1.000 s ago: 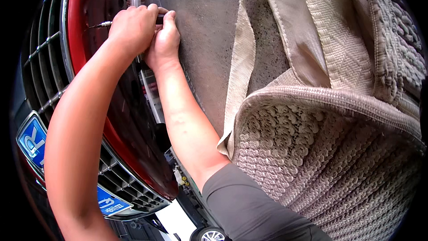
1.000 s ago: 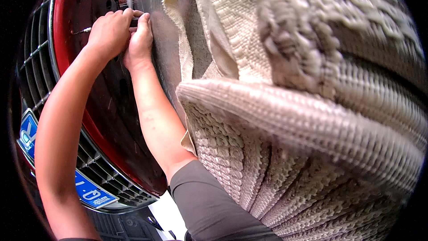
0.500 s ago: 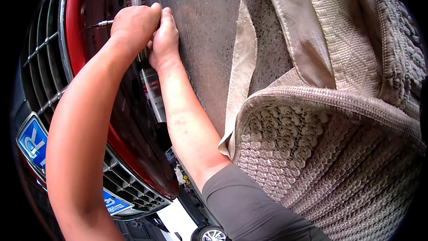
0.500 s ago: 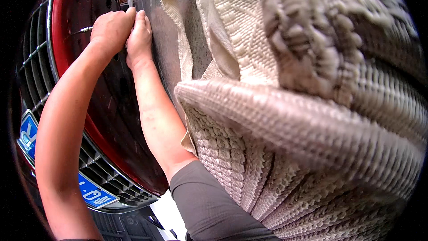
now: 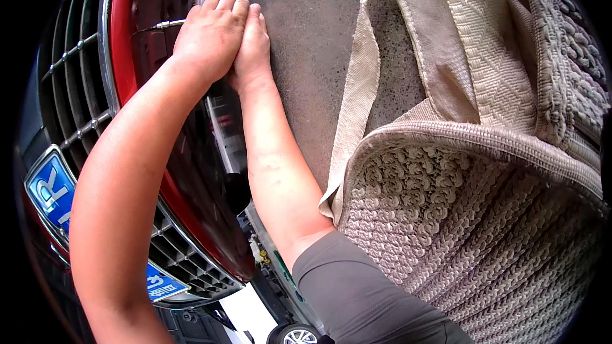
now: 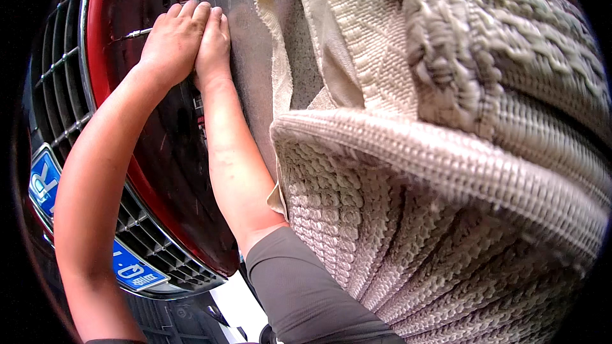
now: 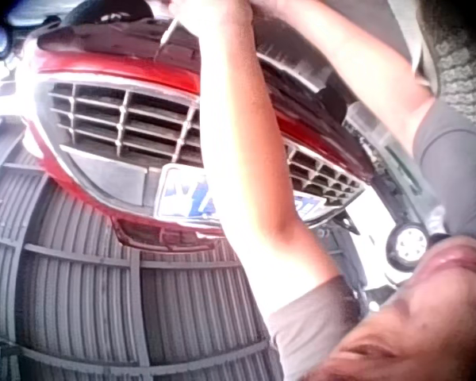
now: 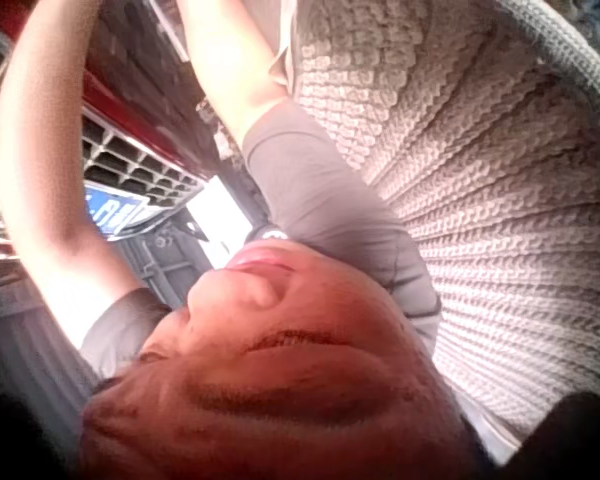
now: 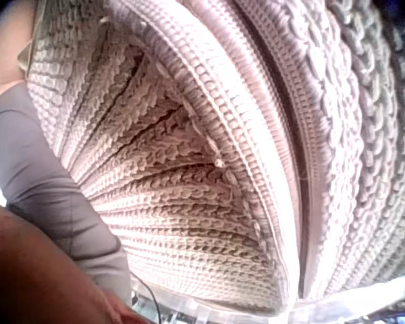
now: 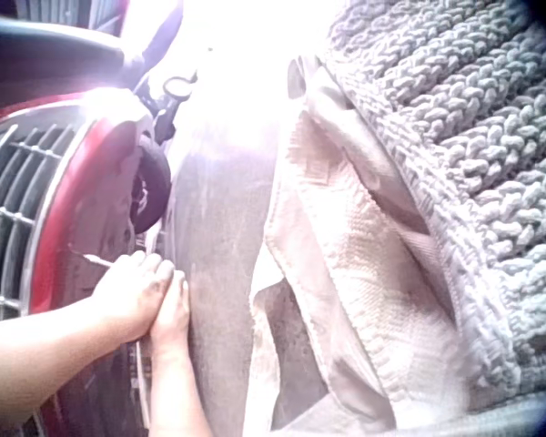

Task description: The person unscrews fasteners from a car's front bumper using a screwdriver. They then pick up and carry a floor mat, unfold it on the ground, and work underneath the vehicle with the screwdriver.

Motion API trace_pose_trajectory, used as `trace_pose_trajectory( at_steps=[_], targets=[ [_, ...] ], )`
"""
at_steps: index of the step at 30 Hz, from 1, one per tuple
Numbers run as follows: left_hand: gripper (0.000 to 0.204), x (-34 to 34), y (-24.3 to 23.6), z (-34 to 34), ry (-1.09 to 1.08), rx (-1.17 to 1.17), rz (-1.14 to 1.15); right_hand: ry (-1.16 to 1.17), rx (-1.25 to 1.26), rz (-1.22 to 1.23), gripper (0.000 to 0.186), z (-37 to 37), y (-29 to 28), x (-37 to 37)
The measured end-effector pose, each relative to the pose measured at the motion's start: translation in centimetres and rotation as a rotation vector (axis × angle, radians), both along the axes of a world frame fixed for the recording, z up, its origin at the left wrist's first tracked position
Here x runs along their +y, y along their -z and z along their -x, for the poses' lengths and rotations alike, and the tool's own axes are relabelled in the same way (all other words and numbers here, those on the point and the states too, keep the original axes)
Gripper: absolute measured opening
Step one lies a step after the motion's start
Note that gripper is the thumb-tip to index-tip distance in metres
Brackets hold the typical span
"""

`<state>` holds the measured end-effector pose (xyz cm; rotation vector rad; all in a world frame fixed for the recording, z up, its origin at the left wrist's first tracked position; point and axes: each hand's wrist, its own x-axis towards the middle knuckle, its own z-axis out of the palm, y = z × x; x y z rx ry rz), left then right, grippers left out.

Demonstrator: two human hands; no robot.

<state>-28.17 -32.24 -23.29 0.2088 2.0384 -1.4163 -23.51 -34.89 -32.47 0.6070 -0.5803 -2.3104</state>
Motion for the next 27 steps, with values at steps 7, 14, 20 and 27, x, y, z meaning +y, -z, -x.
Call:
trace_pose_trajectory(
  at_steps=[7,14,20,27],
  targets=[
    [0.022,-0.7,0.4,1.3,-0.119,0.020,0.049,-0.054,0.036,-0.131,0.057,-0.1,-0.9,0.1],
    [0.026,-0.2,1.2,4.0,-0.407,0.005,0.135,0.078,0.105,-0.146,0.057,-0.1,-0.1,-1.0],
    [0.035,-0.7,0.3,1.8,-0.171,0.059,0.027,0.033,0.081,-0.108,0.056,0.1,-0.5,0.0],
    [0.039,-1.8,-0.4,0.5,0.020,-0.040,-0.020,-0.022,0.097,-0.133,0.064,0.0,-0.7,0.3]
  ],
)
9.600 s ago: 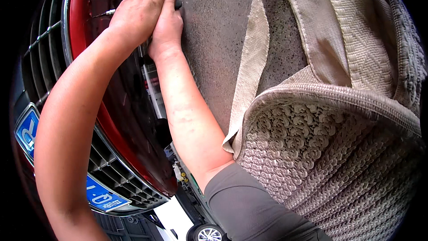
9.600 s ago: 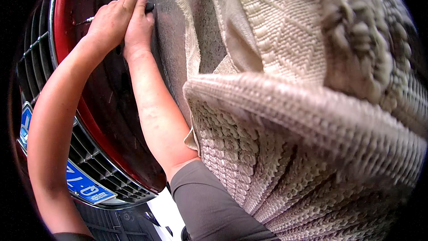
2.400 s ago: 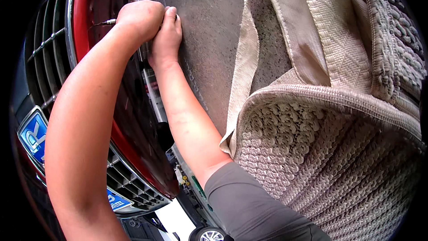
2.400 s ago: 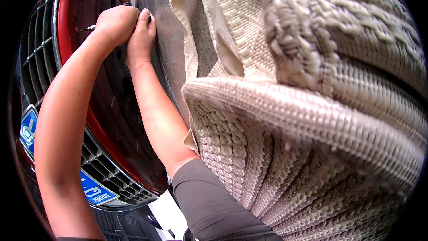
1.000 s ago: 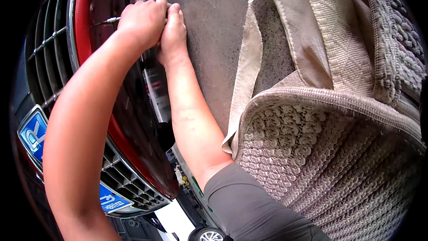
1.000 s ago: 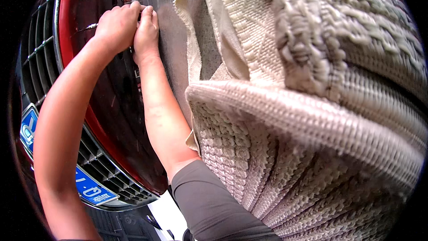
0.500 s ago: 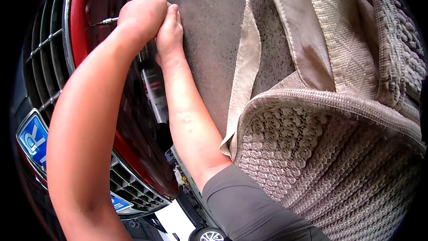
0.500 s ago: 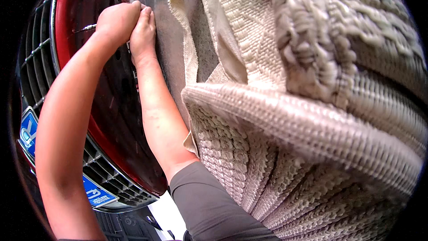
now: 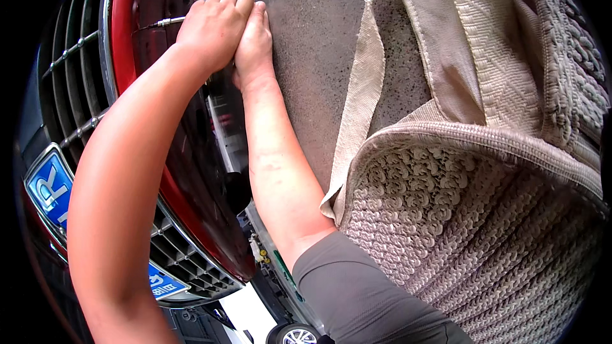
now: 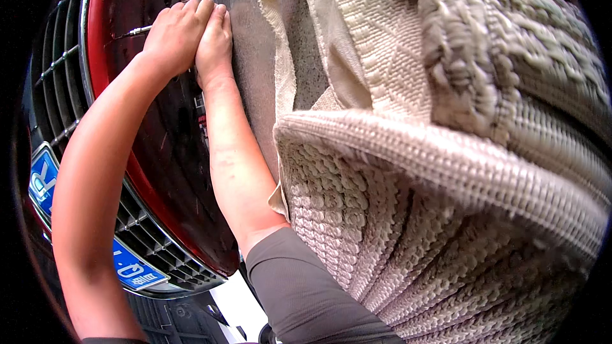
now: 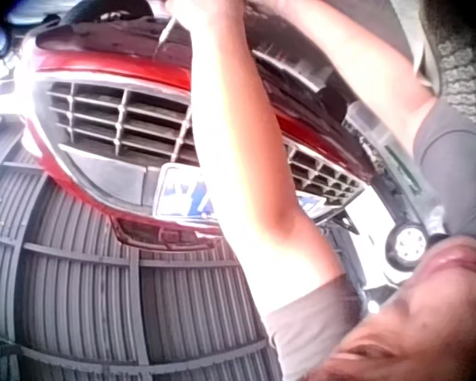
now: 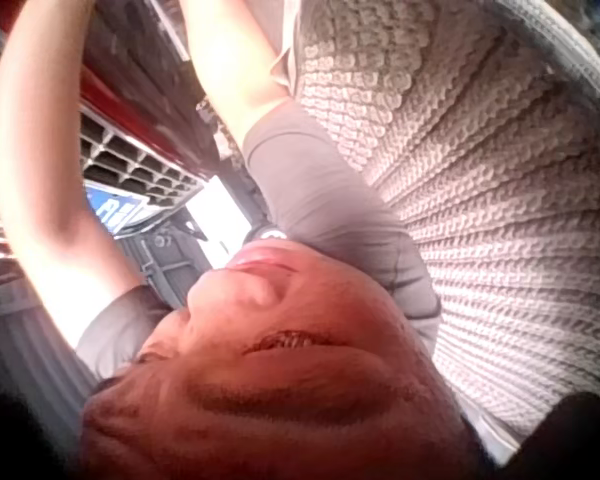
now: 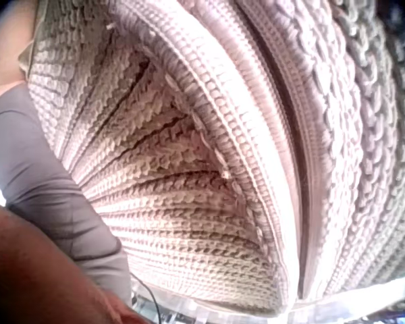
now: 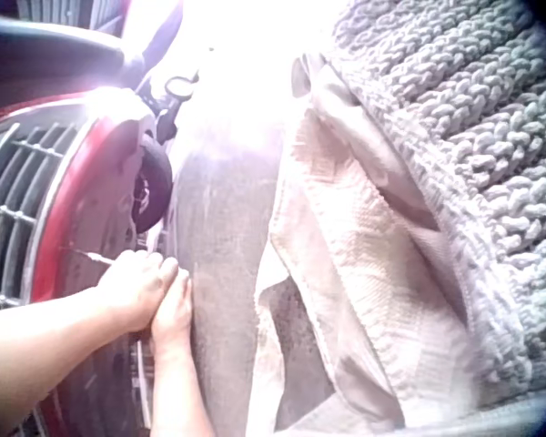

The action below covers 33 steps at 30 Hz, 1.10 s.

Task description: The person unscrews fasteners from a car's front bumper using a screwdriver. They then pick up and carry a floor mat, unfold it on the ground, and work underneath the vehicle with the screwdriver.

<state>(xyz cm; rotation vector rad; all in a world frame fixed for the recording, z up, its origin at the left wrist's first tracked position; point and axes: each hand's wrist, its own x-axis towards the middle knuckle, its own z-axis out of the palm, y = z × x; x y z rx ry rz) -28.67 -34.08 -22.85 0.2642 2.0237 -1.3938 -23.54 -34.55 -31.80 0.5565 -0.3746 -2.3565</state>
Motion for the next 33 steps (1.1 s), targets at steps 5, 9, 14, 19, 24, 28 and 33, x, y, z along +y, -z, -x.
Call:
trace_pose_trajectory(
  at_steps=[5,9,14,19,24,28,33],
  targets=[
    [0.035,0.9,1.3,2.2,-0.238,0.055,0.109,-0.026,0.013,-0.078,0.067,-0.2,0.6,-0.2],
    [0.026,0.9,1.1,2.7,-0.345,-0.002,0.153,-0.050,0.076,-0.070,0.062,-0.2,0.6,-0.1],
    [0.034,0.1,0.1,-0.3,0.042,0.058,-0.063,-0.043,0.052,-0.068,0.061,0.1,0.5,0.5],
    [0.041,0.6,-0.2,0.0,0.044,-0.044,0.021,-0.069,0.033,-0.051,0.065,0.1,0.3,0.7],
    [0.027,1.3,1.1,2.5,-0.289,0.036,0.143,-0.042,0.075,-0.109,0.065,0.2,0.6,0.3],
    [0.024,1.6,1.0,3.3,-0.418,-0.007,0.155,-0.044,0.071,-0.102,0.064,-0.1,0.3,0.3],
    [0.040,1.0,0.0,0.1,0.155,-0.022,0.011,-0.042,0.052,-0.064,0.062,0.2,0.6,0.9]
  ],
)
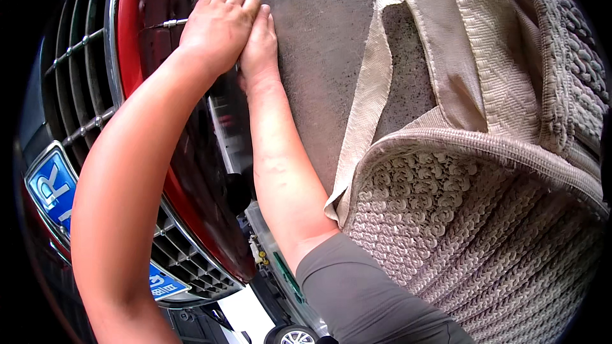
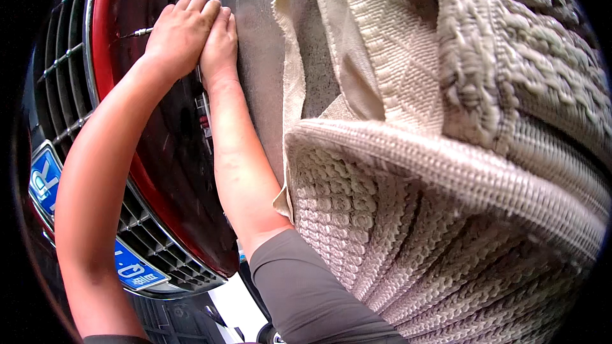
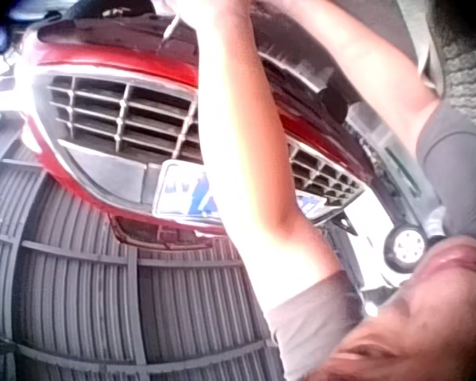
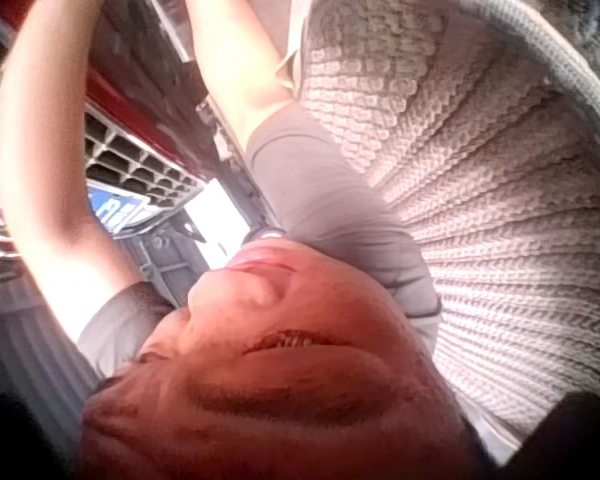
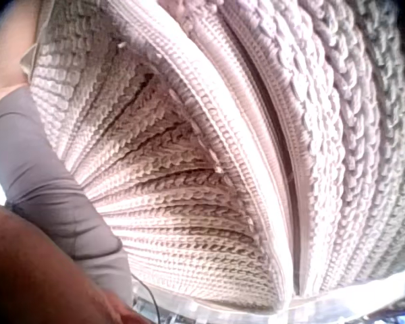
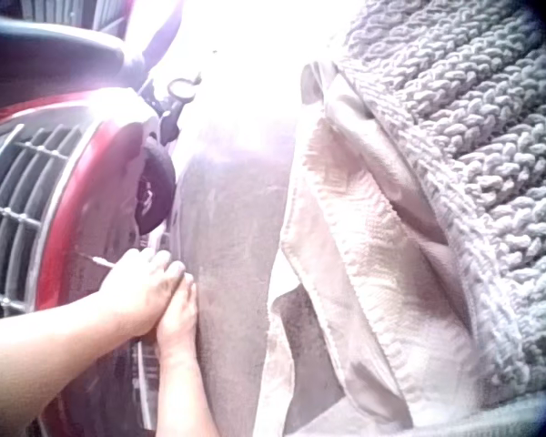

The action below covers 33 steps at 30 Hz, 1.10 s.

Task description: The person unscrews fasteners from a car's front bumper using a screwdriver. They then pick up and carry a floor mat, unfold it on the ground, and work underneath the vehicle with the screwdriver.

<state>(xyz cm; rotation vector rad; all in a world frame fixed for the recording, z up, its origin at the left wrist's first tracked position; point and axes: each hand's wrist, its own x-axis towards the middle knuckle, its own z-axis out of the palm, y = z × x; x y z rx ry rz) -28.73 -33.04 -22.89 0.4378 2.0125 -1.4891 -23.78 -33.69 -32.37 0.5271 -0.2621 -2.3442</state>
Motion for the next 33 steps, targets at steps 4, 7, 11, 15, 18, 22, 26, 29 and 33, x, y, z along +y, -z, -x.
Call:
trace_pose_trajectory(
  at_steps=[4,7,11,15,18,22,26,29,33],
  targets=[
    [0.032,-0.1,-0.2,-0.4,-0.091,0.019,-0.049,-0.003,-0.065,0.008,0.059,0.0,-0.1,-0.5],
    [0.031,-0.2,0.4,1.1,-0.292,0.031,0.078,-0.076,-0.046,-0.014,0.060,-0.2,-0.3,-0.9],
    [0.023,-0.3,1.2,2.5,-0.429,0.050,0.117,-0.032,0.038,-0.108,0.062,-0.3,0.4,-1.4],
    [0.022,1.1,0.8,4.6,-0.725,-0.032,0.185,-0.049,0.019,-0.075,0.063,-0.5,-0.3,-1.0],
    [0.025,-0.1,0.2,3.1,-0.542,0.045,0.061,-0.030,0.036,-0.066,0.063,-0.4,-0.3,-0.9],
    [0.021,0.3,-0.2,-0.3,-0.053,0.018,-0.098,-0.037,-0.056,-0.049,0.061,-0.1,0.1,-0.5],
    [0.021,0.0,-0.7,-0.1,-0.075,0.037,-0.182,-0.047,-0.030,-0.068,0.061,-0.1,-0.9,0.1],
    [0.017,0.0,0.4,1.4,-0.342,0.053,-0.009,-0.078,-0.034,-0.100,0.062,0.2,-0.4,0.2],
    [0.024,0.7,1.5,3.2,-0.552,0.056,0.120,-0.011,0.034,-0.110,0.068,-0.1,-0.1,-0.1]
  ],
)
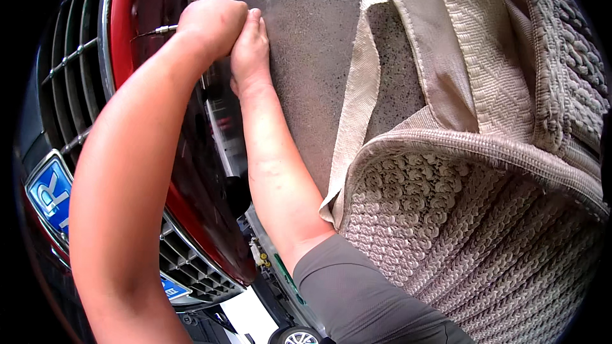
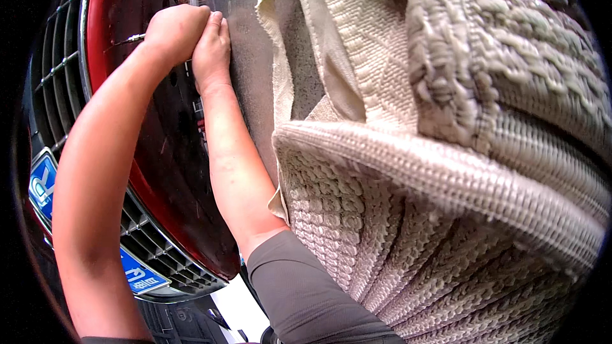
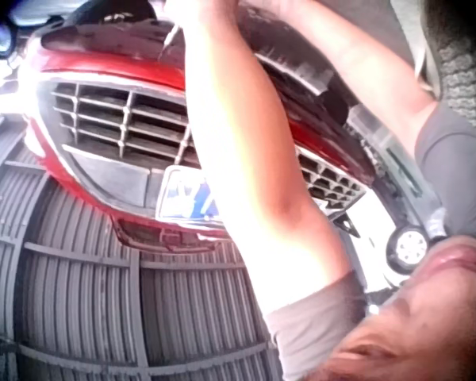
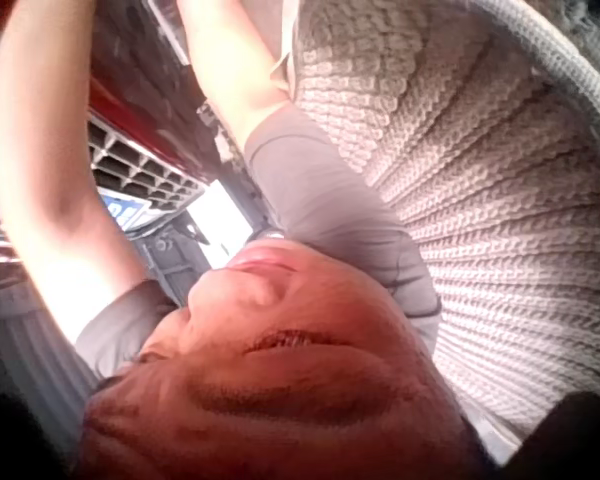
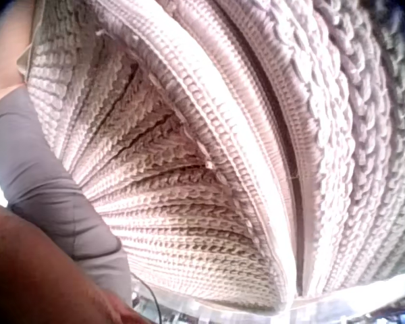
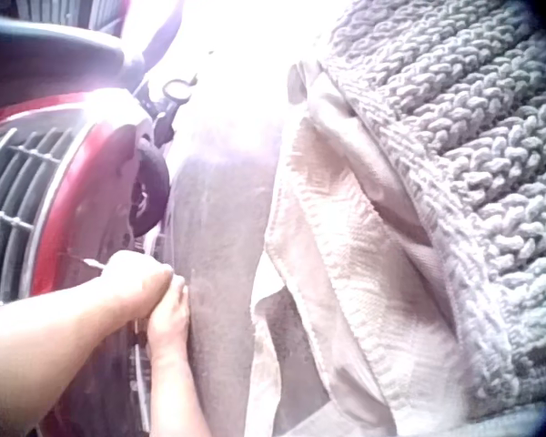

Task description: The person unscrews fasteners from a car's front bumper using a screwdriver. They then pick up and carry a floor mat, unfold it on the ground, and work underneath the vehicle with the screwdriver.

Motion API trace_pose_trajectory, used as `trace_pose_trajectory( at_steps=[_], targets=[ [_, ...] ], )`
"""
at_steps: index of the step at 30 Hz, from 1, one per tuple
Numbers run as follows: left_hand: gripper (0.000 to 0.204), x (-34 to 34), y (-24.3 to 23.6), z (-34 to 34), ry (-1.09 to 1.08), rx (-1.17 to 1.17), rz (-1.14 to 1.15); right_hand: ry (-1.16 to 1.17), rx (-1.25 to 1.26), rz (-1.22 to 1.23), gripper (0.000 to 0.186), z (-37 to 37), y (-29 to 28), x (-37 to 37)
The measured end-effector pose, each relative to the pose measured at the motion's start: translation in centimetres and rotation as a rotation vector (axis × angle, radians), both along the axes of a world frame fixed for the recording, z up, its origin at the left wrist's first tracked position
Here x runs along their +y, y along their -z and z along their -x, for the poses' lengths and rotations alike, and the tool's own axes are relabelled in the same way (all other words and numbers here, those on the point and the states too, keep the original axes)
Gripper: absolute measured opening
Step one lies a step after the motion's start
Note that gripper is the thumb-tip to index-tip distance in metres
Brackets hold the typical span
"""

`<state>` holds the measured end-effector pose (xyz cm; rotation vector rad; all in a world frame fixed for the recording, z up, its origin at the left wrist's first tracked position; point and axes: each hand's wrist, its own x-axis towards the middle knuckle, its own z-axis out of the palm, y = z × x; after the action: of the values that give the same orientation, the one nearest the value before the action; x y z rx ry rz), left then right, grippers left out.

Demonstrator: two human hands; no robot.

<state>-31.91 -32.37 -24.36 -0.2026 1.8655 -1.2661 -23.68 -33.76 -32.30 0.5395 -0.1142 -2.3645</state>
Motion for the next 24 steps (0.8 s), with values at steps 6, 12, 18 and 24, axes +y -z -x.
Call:
trace_pose_trajectory(
  at_steps=[6,12,18,24],
  targets=[
    [0.024,-1.2,-0.9,0.6,-0.067,-0.095,-0.025,-0.023,0.005,-0.007,0.064,0.0,-0.4,-0.2],
    [0.041,-0.4,-2.3,-3.8,0.477,-0.037,-0.170,-0.013,-0.013,0.022,0.063,0.0,0.0,-0.1],
    [0.018,-0.7,-0.7,-1.6,0.165,0.042,-0.036,-0.031,0.003,-0.044,0.064,0.2,-0.2,0.6],
    [0.022,-0.5,-1.0,2.0,-0.197,-0.146,-0.042,-0.036,0.002,-0.016,0.062,0.0,-0.5,0.0]
  ],
)
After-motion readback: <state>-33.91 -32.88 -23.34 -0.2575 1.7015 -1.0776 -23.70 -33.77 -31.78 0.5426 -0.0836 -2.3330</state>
